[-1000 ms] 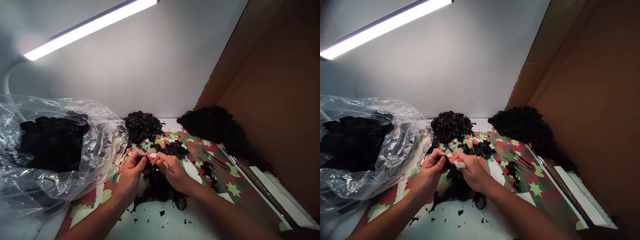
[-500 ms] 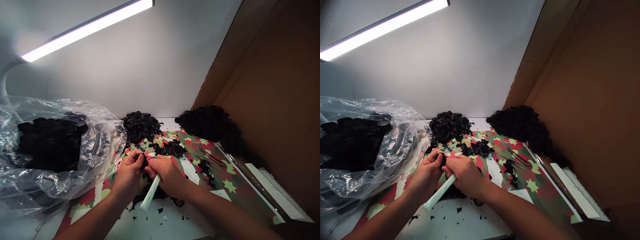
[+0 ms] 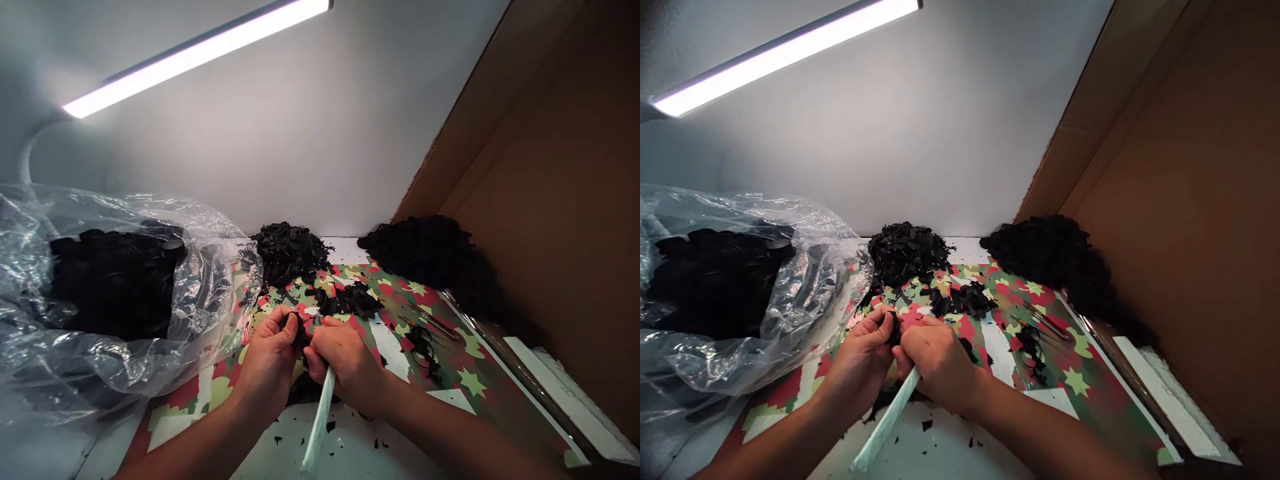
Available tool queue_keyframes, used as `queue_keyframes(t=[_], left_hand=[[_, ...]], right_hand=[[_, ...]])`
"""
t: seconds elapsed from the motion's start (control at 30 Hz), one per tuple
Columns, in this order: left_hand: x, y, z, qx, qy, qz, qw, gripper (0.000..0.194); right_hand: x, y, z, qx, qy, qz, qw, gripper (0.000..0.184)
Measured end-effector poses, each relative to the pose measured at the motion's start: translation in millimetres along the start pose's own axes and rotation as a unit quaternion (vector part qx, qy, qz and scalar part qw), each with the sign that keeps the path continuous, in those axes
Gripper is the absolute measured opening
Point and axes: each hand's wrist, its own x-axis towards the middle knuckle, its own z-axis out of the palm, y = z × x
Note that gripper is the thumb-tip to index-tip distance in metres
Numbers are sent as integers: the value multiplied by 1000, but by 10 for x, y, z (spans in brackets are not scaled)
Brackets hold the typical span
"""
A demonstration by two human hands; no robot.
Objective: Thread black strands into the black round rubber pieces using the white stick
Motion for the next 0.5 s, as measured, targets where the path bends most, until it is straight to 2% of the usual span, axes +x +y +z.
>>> queue_keyframes(t=[0.17, 0.23, 0.37, 0.5], left_hand=[[-2, -10, 5, 11, 2, -3, 1000, 39], [17, 2, -12, 9, -6, 6, 1000, 39], [86, 51, -80, 46, -45, 35, 997, 36], [141, 65, -162, 103, -65, 39, 992, 34]], right_hand=[[-20, 12, 22, 18, -4, -16, 1000, 34], [-29, 31, 24, 39, -4, 28, 999, 36], [-45, 124, -23, 82, -25, 162, 983, 43], [-73, 228, -101, 109, -50, 192, 974, 43]])
